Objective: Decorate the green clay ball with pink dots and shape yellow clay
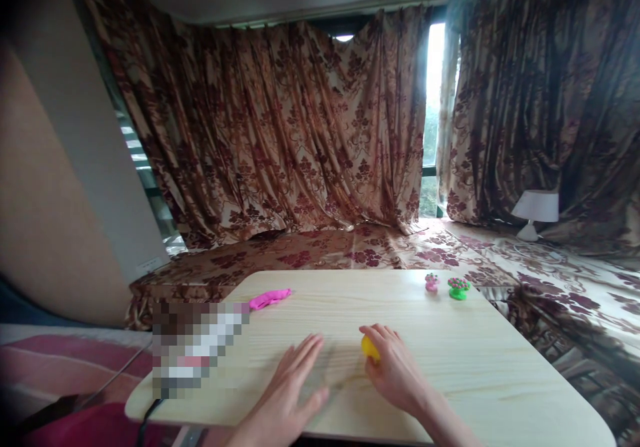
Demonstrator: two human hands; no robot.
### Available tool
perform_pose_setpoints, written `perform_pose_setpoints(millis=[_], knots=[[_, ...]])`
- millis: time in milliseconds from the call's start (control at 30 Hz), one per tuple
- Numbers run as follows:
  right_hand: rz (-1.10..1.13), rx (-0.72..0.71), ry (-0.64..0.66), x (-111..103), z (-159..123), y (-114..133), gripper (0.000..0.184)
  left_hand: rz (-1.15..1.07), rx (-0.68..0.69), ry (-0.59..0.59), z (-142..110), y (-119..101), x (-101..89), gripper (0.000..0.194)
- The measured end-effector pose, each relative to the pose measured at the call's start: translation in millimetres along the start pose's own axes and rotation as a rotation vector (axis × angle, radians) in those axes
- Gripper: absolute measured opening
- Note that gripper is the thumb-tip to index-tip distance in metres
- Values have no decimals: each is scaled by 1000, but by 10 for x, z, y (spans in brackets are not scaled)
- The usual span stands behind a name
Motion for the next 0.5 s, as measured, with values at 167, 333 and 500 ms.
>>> perform_pose_setpoints(millis=[167, 333, 500], knots=[[-185, 139, 7, 144, 243, 214, 28, 90, -273, -148, 203, 56, 86, 50], [-312, 298, -4, 266, 473, 153, 40, 148, -300, -169, 232, 95, 238, 47], [-281, 149, 124, 321, -141, 270, 54, 159, -289, -187, 209, 78, 230, 47]])
Point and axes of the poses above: each hand's wrist, its own z-axis towards the middle knuckle, its own x-axis out of the palm, y = z × x, the point moved 2 cm from there along z, towards the middle knuckle, and after that the axes turned 11 degrees about y, right-handed, at the moved point
